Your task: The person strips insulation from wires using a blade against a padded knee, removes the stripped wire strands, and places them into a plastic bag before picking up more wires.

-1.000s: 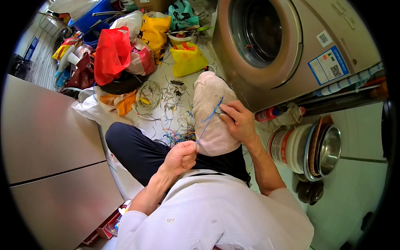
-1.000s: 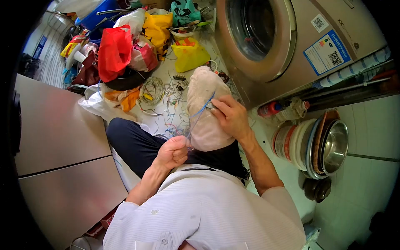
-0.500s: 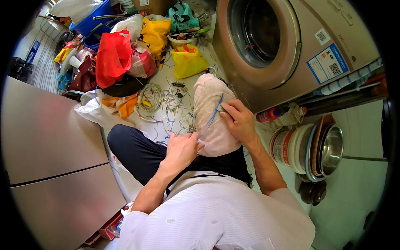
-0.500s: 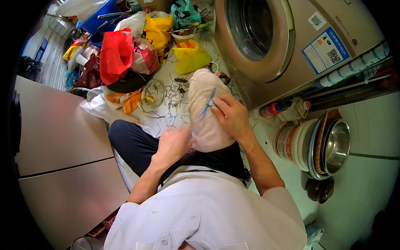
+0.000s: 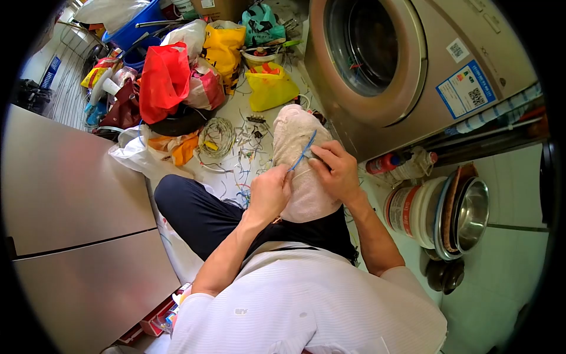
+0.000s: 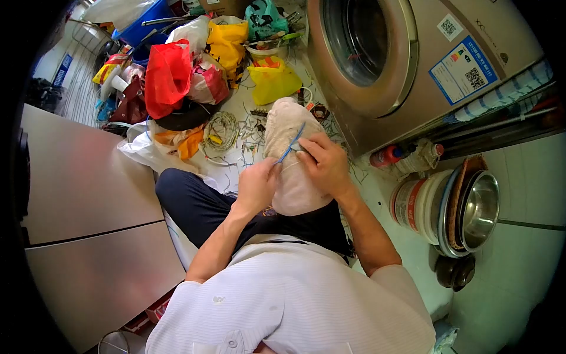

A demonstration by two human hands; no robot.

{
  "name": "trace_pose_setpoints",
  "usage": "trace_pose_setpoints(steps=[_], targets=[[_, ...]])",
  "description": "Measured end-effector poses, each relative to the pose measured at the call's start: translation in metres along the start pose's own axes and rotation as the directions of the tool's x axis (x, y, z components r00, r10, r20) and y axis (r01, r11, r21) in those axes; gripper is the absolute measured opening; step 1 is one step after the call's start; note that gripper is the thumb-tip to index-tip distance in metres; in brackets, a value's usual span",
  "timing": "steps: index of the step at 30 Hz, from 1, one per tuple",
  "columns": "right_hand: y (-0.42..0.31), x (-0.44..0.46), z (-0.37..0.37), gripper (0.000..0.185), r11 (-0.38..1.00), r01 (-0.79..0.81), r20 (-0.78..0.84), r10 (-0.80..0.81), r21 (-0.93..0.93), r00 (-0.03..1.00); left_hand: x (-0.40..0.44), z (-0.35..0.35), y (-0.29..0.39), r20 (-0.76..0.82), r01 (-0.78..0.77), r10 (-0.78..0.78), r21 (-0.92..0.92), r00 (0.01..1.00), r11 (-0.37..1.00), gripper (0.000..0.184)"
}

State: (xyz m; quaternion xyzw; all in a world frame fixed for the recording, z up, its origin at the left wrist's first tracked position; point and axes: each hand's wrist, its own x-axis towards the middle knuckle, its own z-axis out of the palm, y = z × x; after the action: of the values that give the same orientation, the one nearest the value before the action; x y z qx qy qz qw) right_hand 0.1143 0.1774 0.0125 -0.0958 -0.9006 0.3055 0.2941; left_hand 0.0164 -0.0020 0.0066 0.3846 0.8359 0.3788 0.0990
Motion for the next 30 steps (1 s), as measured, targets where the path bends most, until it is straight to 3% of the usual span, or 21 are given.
trace_pose_setpoints(steps=[3,5,7,9,11,12,14,15,16,17,18,20,21,23,27,29,30], targets=[[0.004,0.006,-0.005,0.028,0.997,0.053,0.064,-0.057,0.062,0.996,0.007,0.002,-0.002,-0.005,0.026,-0.027,-0.075,1.000,0.997,0.016],[0.005,0.009,-0.008,0.026,0.993,0.072,0.097,-0.081,0.096,0.992,0.014,0.002,-0.002,0.066,0.166,-0.155,-0.245,0.986,0.955,0.017],[0.006,0.010,-0.008,0.029,0.993,0.065,0.139,-0.078,0.099,0.987,0.016,0.001,-0.003,0.080,0.178,-0.163,-0.255,0.983,0.950,0.017],[0.006,0.009,-0.006,0.030,0.996,0.050,0.144,-0.060,0.078,0.988,0.016,0.003,-0.005,0.092,0.195,-0.176,-0.263,0.980,0.945,0.018],[0.006,0.009,-0.003,0.030,0.998,0.036,0.147,-0.044,0.055,0.988,0.015,0.009,-0.009,0.081,0.217,-0.201,-0.420,0.976,0.881,0.017],[0.007,0.008,-0.001,0.028,0.998,0.050,0.074,-0.053,0.042,0.996,0.013,0.010,-0.011,0.081,0.219,-0.204,-0.421,0.976,0.880,0.017],[0.007,0.007,0.001,0.027,0.998,0.063,0.004,-0.063,0.029,0.998,0.009,0.011,-0.015,0.392,0.494,-0.303,-0.729,0.869,0.474,0.014],[0.006,0.007,0.000,0.027,0.998,0.062,0.010,-0.062,0.017,0.998,0.008,0.008,-0.016,0.391,0.495,-0.305,-0.730,0.868,0.472,0.014],[0.005,0.004,-0.001,0.027,0.998,0.056,0.017,-0.057,0.004,0.998,0.006,0.004,-0.016,0.466,0.541,-0.282,-0.772,0.838,0.334,0.014],[0.004,0.000,-0.001,0.027,0.999,0.048,0.021,-0.048,-0.001,0.999,0.003,0.002,-0.016,0.540,0.585,-0.246,-0.789,0.805,0.186,0.013],[0.003,0.000,0.000,0.029,0.999,0.052,0.020,-0.052,-0.001,0.998,0.001,0.001,-0.019,0.541,0.585,-0.240,-0.790,0.806,0.185,0.013],[0.003,0.001,0.000,0.030,0.998,0.058,0.017,-0.058,-0.001,0.998,-0.004,0.002,-0.027,0.692,0.671,-0.164,-0.722,0.703,-0.170,0.016],[0.003,0.001,0.000,0.031,0.997,0.073,0.012,-0.073,-0.007,0.997,-0.009,0.006,-0.030,0.693,0.671,-0.165,-0.721,0.702,-0.172,0.016],[0.005,0.000,0.001,0.031,0.996,0.092,0.009,-0.092,-0.013,0.996,-0.015,0.013,-0.038,0.729,0.667,-0.057,-0.652,0.682,-0.361,0.018],[0.006,-0.003,0.000,0.032,0.996,0.089,0.010,-0.089,-0.019,0.996,-0.018,0.004,-0.031,0.721,0.671,-0.073,-0.672,0.689,-0.312,0.018],[0.006,-0.002,0.000,0.032,0.997,0.081,0.013,-0.081,-0.014,0.997,-0.016,-0.006,-0.024,0.662,0.679,-0.208,-0.734,0.720,0.017,0.023],[0.006,-0.002,0.001,0.032,0.997,0.082,0.009,-0.082,-0.011,0.997,-0.017,-0.010,-0.018,0.661,0.678,-0.207,-0.735,0.721,0.016,0.023]])
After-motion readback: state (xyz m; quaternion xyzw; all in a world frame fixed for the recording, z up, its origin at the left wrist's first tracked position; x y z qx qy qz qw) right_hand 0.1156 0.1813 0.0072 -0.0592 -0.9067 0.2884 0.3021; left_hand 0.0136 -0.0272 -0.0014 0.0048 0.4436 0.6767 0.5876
